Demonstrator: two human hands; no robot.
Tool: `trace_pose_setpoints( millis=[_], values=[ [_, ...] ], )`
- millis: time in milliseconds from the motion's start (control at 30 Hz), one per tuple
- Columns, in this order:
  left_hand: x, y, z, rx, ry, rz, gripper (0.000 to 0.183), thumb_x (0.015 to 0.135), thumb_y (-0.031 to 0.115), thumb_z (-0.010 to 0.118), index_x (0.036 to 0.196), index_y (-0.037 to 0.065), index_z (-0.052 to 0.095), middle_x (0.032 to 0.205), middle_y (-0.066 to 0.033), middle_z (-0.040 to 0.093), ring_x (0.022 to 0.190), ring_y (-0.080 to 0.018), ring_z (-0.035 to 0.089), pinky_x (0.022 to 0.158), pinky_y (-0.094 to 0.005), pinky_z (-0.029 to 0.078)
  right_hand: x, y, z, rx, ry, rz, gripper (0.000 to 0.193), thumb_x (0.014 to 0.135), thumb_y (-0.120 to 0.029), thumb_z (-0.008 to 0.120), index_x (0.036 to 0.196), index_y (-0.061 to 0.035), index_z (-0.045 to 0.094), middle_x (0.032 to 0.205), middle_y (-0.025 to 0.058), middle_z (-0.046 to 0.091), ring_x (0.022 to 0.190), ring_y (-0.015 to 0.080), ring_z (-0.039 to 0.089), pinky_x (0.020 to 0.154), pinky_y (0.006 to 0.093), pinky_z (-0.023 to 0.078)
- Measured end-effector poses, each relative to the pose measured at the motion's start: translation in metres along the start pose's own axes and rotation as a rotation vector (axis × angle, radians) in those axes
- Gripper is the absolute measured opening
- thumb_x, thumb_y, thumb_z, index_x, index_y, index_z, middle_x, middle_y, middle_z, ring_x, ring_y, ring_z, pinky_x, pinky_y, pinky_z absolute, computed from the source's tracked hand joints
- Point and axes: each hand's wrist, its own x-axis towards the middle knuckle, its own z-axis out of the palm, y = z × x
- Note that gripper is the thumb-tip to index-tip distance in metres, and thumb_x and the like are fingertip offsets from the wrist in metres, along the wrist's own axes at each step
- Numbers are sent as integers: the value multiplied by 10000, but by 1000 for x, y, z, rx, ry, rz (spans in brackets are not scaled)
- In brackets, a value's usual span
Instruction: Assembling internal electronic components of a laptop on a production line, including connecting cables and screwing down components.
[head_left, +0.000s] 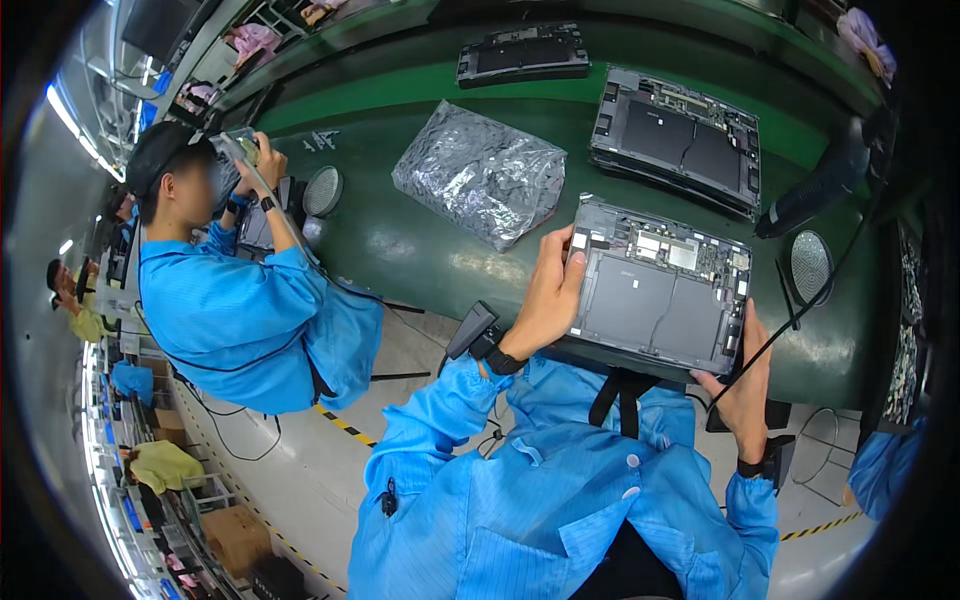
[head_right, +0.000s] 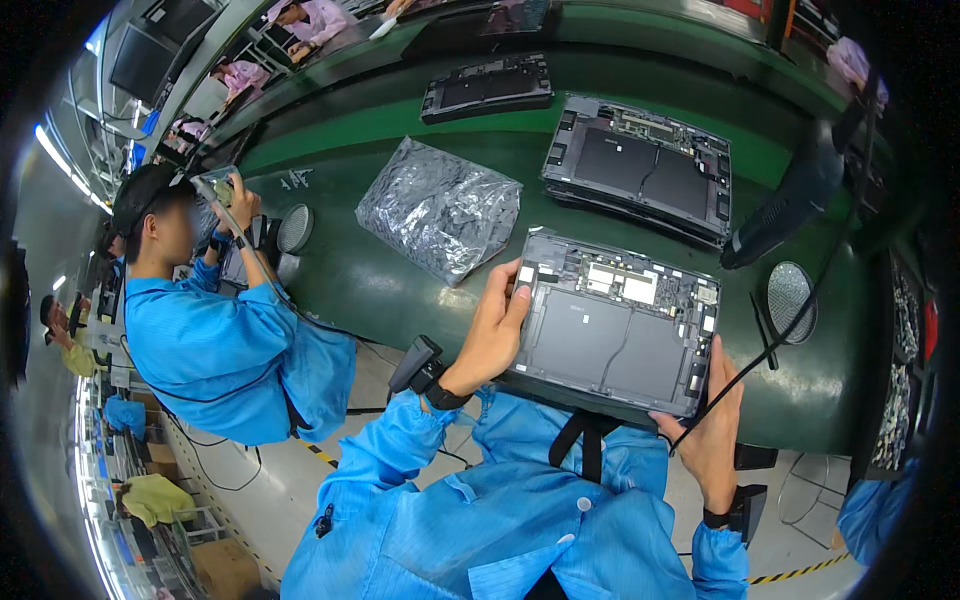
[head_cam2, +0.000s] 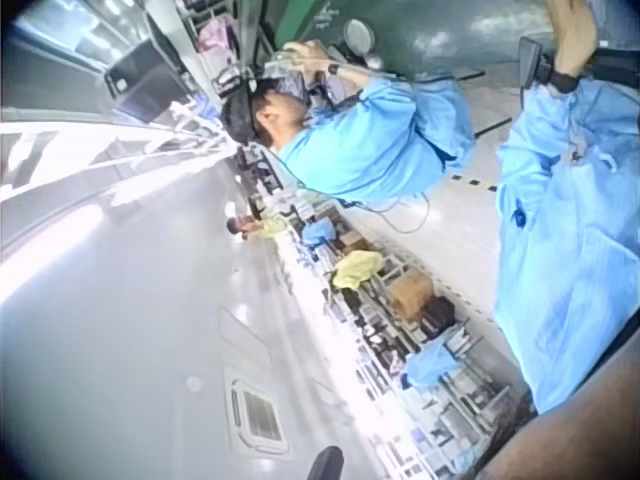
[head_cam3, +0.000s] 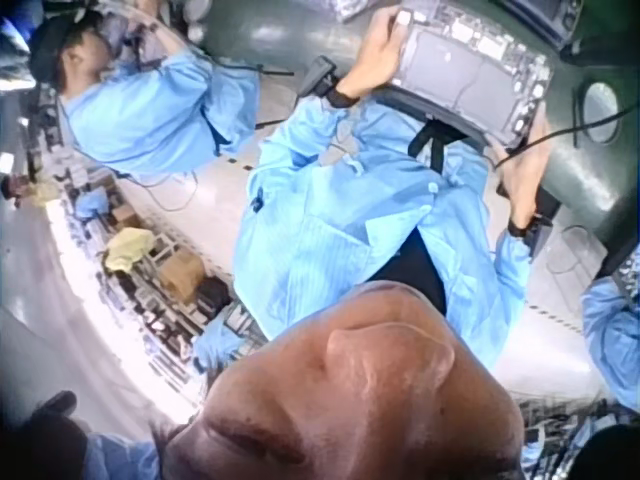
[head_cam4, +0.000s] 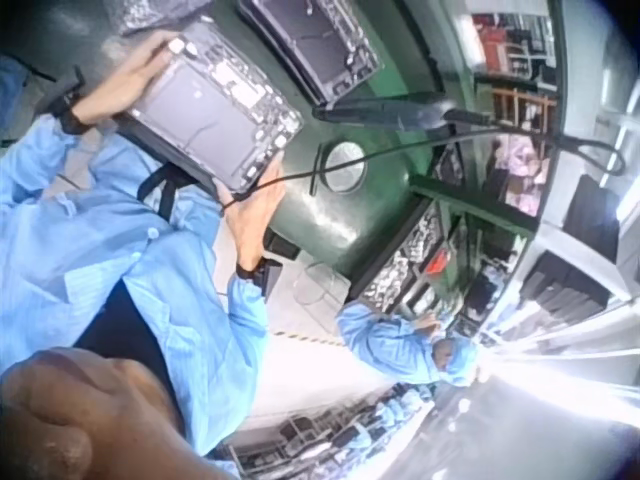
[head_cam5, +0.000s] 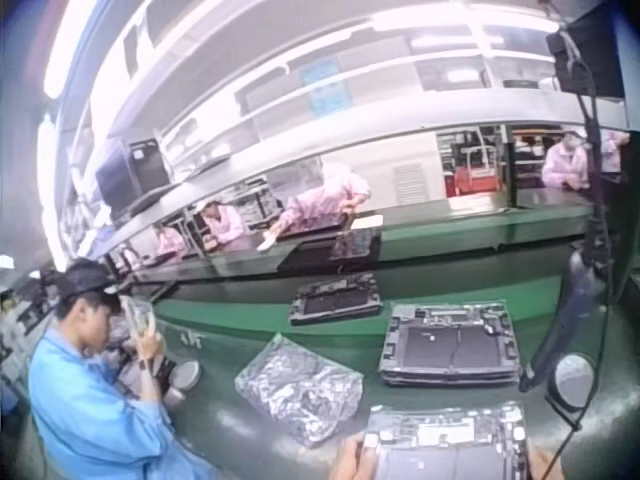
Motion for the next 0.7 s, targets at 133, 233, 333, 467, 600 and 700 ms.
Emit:
trace_pose_setpoints(
  millis=[133, 233, 333, 467, 600, 700],
  values=[
    [27, 22, -27, 679, 107, 432, 216, 1061, 149, 681, 1194, -8, 746, 1146, -193, 641, 1038, -340, 651, 939, -397, 519, 2, -7, -7, -63, 1, -32, 1257, 713, -251, 1010, 1721, 18, 309, 1591, 265, 506, 1475, 448, 471, 1221, 518, 398],
    [77, 26, -60, 815, 187, 441, 162, 957, 146, 799, 1019, 4, 751, 930, -139, 709, 844, -356, 692, 776, -468, 560, 13, -7, -34, 56, 10, -73, 1109, 806, -394, 955, 1672, 23, 402, 1525, 259, 562, 1401, 426, 544, 1178, 509, 436],
    [110, 22, -62, 867, 145, 266, 185, 885, 164, 859, 974, 16, 793, 997, -154, 749, 893, -384, 738, 759, -484, 569, 24, 7, -39, 106, 74, -74, 886, 909, -476, 861, 1558, 34, 541, 1409, 249, 633, 1286, 398, 627, 1115, 486, 484],
    [116, 14, -58, 917, 139, 281, 153, 874, 144, 861, 953, 24, 810, 991, -147, 748, 893, -378, 736, 768, -480, 573, 48, 7, -36, 117, 166, -141, 530, 984, -353, 785, 1323, 41, 682, 1170, 207, 716, 1065, 344, 700, 954, 431, 545],
    [120, 14, -61, 861, 139, 298, 109, 866, 111, 858, 906, 18, 820, 945, -141, 754, 879, -358, 742, 764, -468, 575, 78, -3, -35, 114, 145, -269, 280, 940, -113, 773, 1173, 38, 737, 966, 168, 750, 874, 327, 706, 808, 408, 550],
    [123, 28, -64, 706, 145, 316, 75, 886, 63, 832, 928, 1, 833, 870, -150, 776, 769, -318, 747, 713, -424, 580, 101, -16, -37, 100, 84, -309, 240, 860, 57, 764, 1099, 31, 766, 914, 156, 766, 790, 326, 688, 748, 406, 540]
  ],
)
